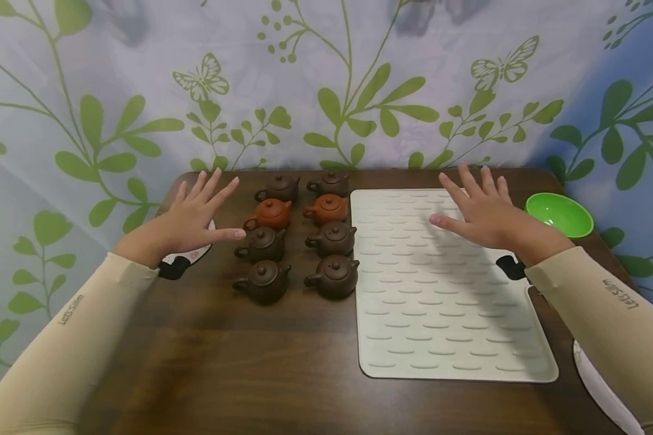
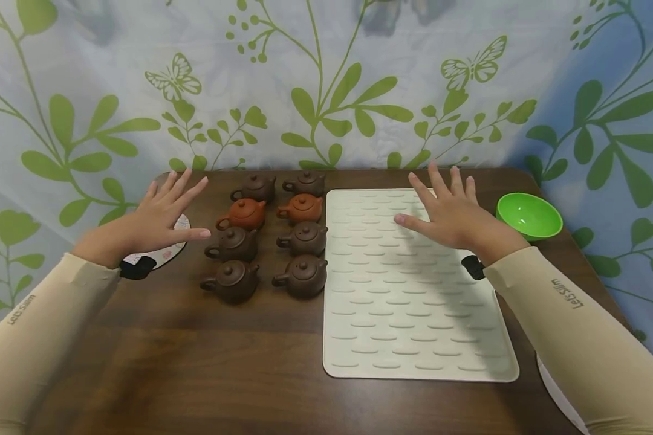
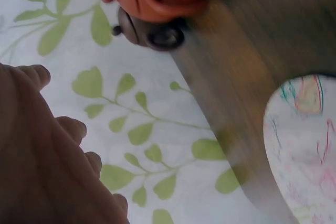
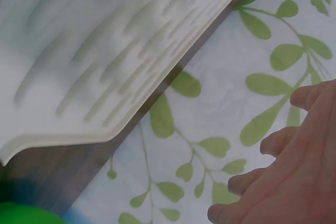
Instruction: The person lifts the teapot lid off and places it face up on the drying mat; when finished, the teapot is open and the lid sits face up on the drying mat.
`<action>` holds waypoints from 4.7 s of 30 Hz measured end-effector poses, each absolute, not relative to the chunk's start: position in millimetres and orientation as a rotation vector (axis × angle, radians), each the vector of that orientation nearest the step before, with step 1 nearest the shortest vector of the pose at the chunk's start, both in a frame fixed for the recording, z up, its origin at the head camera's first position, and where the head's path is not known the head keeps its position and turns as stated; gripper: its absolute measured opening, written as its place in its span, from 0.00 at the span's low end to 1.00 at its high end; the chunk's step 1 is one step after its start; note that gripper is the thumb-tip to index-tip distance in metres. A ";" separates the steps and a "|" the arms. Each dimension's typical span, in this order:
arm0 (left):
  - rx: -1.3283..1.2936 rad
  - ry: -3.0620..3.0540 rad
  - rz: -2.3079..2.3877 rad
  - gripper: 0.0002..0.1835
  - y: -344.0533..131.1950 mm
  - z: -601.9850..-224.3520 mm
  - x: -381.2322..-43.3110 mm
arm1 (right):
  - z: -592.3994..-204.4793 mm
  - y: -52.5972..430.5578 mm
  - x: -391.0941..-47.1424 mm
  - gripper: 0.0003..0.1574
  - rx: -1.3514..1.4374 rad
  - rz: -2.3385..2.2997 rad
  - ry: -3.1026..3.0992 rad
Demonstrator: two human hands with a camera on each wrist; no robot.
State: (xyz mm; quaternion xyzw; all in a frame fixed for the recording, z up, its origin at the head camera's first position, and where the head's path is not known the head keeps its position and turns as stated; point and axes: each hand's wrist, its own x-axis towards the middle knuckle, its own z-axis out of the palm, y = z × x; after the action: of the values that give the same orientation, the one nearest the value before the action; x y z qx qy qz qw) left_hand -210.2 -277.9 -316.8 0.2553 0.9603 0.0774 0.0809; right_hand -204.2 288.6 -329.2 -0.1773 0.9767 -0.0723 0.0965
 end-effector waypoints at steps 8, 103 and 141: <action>0.946 2.735 0.544 0.56 -255.9 -326.8 -185.8 | -325.5 260.0 -189.5 0.60 -0.593 -0.271 2.871; 0.525 2.993 1.753 0.09 -111.7 -426.5 -82.0 | -383.7 113.1 -145.0 0.13 -1.358 -0.938 2.785; 0.520 2.991 1.766 0.08 -113.4 -427.1 -81.4 | -378.2 114.4 -141.9 0.13 -1.399 -1.024 2.864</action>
State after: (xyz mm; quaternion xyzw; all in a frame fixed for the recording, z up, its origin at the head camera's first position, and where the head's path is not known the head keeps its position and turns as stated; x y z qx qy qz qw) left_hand -81.4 -113.4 -427.1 0.1456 0.8371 0.4942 -0.1840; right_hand -141.9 114.4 -378.2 -0.4155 0.8510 -0.3041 -0.1030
